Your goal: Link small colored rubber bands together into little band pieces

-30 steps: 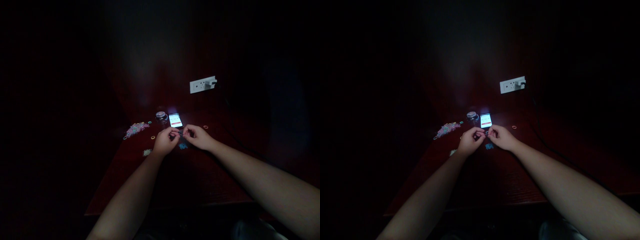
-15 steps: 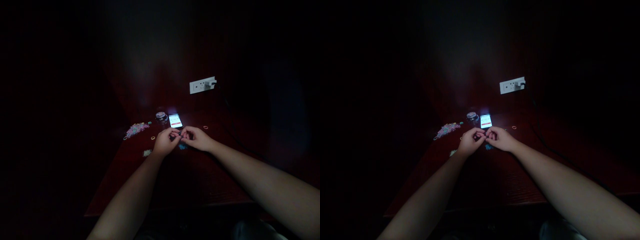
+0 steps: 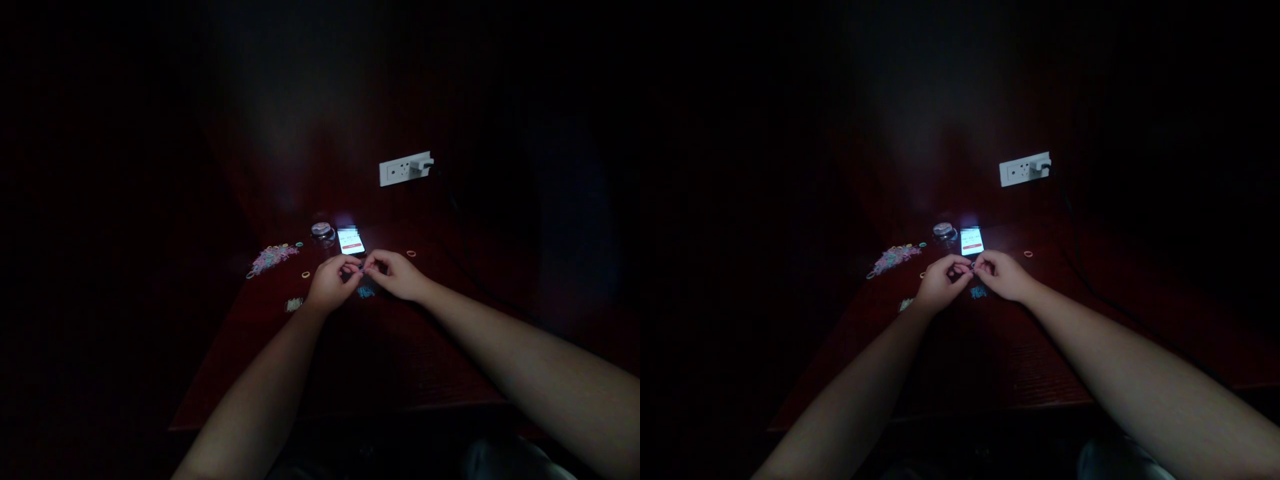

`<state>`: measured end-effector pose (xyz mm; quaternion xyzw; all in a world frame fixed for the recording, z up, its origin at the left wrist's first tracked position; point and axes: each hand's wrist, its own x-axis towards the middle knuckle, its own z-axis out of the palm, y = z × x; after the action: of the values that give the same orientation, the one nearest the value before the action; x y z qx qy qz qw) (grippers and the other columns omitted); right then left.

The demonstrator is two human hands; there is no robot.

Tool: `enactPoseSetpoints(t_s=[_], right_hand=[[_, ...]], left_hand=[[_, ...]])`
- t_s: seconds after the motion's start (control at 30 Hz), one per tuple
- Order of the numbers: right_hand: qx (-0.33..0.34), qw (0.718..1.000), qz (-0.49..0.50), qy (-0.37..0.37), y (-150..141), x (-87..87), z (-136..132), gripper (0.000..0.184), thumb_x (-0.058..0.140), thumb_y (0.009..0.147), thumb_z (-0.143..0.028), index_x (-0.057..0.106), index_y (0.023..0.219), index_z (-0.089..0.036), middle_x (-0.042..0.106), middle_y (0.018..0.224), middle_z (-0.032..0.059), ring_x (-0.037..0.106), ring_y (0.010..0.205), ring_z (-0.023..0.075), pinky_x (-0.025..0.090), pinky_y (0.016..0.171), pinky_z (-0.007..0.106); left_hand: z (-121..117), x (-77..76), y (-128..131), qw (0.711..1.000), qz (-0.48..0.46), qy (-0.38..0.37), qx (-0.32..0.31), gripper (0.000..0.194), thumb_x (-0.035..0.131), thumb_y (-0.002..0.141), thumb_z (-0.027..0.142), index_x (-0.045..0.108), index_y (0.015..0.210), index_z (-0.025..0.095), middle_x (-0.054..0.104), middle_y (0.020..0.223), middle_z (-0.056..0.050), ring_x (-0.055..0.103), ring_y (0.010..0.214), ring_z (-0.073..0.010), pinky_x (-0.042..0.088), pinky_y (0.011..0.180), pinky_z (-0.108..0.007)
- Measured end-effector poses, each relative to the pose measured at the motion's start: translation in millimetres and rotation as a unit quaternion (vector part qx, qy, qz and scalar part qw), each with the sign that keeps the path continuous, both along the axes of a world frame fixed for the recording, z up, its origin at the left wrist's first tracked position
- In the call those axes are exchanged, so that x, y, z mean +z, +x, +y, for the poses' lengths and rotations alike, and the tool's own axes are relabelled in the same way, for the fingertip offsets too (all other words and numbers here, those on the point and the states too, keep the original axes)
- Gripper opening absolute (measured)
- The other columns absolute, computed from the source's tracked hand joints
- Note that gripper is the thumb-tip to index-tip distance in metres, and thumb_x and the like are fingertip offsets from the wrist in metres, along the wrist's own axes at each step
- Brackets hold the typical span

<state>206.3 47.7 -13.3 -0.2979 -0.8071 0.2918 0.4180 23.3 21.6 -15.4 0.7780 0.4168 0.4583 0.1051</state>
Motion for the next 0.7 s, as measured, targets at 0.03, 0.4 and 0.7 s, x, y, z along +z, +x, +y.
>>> enactPoseSetpoints(t_s=[0.03,0.4,0.7], right_hand=[[-0.002,1.0,-0.001,0.003,-0.1,0.2,-0.1,0.012,0.056,0.081,-0.026,0.06,0.078,-0.015,0.054,0.068,0.001,0.047,0.061,0.0127,0.039,0.057,0.026],[0.004,1.0,-0.003,-0.001,-0.8,3.3,-3.0,0.009,0.058,0.077,-0.024,0.06,0.078,-0.015,0.054,0.068,0.0011,0.047,0.059,0.0117,0.04,0.055,0.025],[0.001,1.0,0.006,0.011,-0.9,1.9,-1.8,0.008,0.058,0.077,-0.022,0.061,0.078,-0.015,0.055,0.069,0.0015,0.048,0.059,0.0114,0.041,0.055,0.024]], left_hand=[[-0.4,0.1,0.1,1.0,0.001,-0.002,0.0,0.02,0.063,0.078,0.017,0.064,0.098,0.019,0.068,0.087,-0.003,0.064,0.077,-0.0126,0.05,0.07,-0.025],[-3.4,4.4,-1.2,1.0,0.015,0.007,0.004,0.018,0.059,0.081,0.018,0.065,0.098,0.018,0.068,0.086,-0.004,0.063,0.078,-0.0141,0.05,0.072,-0.026],[-5.7,7.2,-0.6,0.999,0.002,0.036,0.034,0.017,0.06,0.08,0.017,0.066,0.096,0.018,0.068,0.087,-0.004,0.063,0.08,-0.0149,0.051,0.075,-0.027]])
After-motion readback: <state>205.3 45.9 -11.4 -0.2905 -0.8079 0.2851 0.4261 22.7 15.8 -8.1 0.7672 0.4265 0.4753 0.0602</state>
